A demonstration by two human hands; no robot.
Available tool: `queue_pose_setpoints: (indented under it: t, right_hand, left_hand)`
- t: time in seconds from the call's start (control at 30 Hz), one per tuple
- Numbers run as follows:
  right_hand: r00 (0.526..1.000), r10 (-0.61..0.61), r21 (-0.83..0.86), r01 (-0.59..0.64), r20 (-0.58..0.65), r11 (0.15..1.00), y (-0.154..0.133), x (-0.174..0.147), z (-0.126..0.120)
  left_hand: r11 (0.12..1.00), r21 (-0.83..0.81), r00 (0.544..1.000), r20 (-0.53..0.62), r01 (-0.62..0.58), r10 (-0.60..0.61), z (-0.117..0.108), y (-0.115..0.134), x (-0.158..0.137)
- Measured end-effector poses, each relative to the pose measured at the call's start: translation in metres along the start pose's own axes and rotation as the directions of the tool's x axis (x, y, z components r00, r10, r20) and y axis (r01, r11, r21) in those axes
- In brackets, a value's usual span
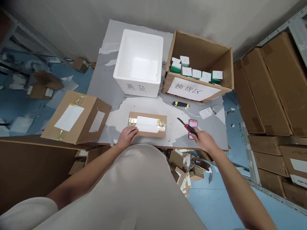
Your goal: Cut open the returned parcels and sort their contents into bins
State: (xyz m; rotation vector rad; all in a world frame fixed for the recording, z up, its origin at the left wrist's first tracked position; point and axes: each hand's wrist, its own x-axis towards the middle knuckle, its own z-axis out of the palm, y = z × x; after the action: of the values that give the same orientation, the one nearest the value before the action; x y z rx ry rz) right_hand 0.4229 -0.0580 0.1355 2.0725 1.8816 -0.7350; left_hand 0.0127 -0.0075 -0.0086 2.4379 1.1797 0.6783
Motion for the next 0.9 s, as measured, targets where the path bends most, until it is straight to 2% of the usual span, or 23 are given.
queue_pose_setpoints:
  t: [0.03, 0.07, 0.1, 0.17, 0.27, 0.37, 0.5, 0.63, 0.9]
  right_hand:
    - [0.998, 0.055, 0.197, -0.053, -0.005, 0.979, -0.001, -0.001, 0.014]
    - [0.996, 0.083, 0.398, -0.083, 0.018, 0.914, -0.006, -0.001, 0.03]
    - [0.995, 0.093, 0.568, -0.099, 0.038, 0.817, -0.014, 0.001, 0.046]
    - [0.994, 0.092, 0.783, -0.099, 0.053, 0.614, -0.035, 0.007, 0.076]
    - [0.995, 0.098, 0.915, -0.069, 0.032, 0.397, -0.059, 0.015, 0.106]
    - [0.996, 0.081, 0.955, -0.061, 0.039, 0.291, -0.063, 0.014, 0.119]
    - [0.998, 0.036, 0.959, -0.063, 0.055, 0.277, -0.054, 0.01, 0.123]
    - [0.993, -0.06, 0.956, -0.077, 0.098, 0.284, -0.044, 0.005, 0.12]
    - [0.972, -0.165, 0.872, -0.07, 0.17, 0.484, -0.022, -0.008, 0.099]
  left_hand:
    - [1.0, 0.019, 1.0, 0.025, 0.002, -0.002, -0.005, 0.001, 0.004]
    - [0.999, 0.043, 0.999, 0.05, 0.005, -0.007, -0.01, 0.001, 0.009]
    - [0.997, 0.071, 0.997, 0.074, 0.01, -0.015, -0.014, 0.002, 0.015]
    - [0.99, 0.136, 0.991, 0.122, 0.031, -0.048, -0.022, 0.003, 0.031]
    - [0.975, 0.21, 0.968, 0.224, 0.067, -0.115, -0.026, 0.004, 0.055]
    - [0.976, 0.199, 0.947, 0.289, 0.087, -0.143, -0.023, 0.003, 0.068]
    - [0.989, 0.13, 0.967, 0.233, 0.074, -0.103, -0.016, -0.001, 0.068]
    - [0.995, 0.091, 0.981, 0.185, 0.037, -0.054, -0.011, -0.006, 0.064]
    - [0.999, 0.037, 0.985, 0.169, 0.038, -0.044, -0.009, -0.007, 0.061]
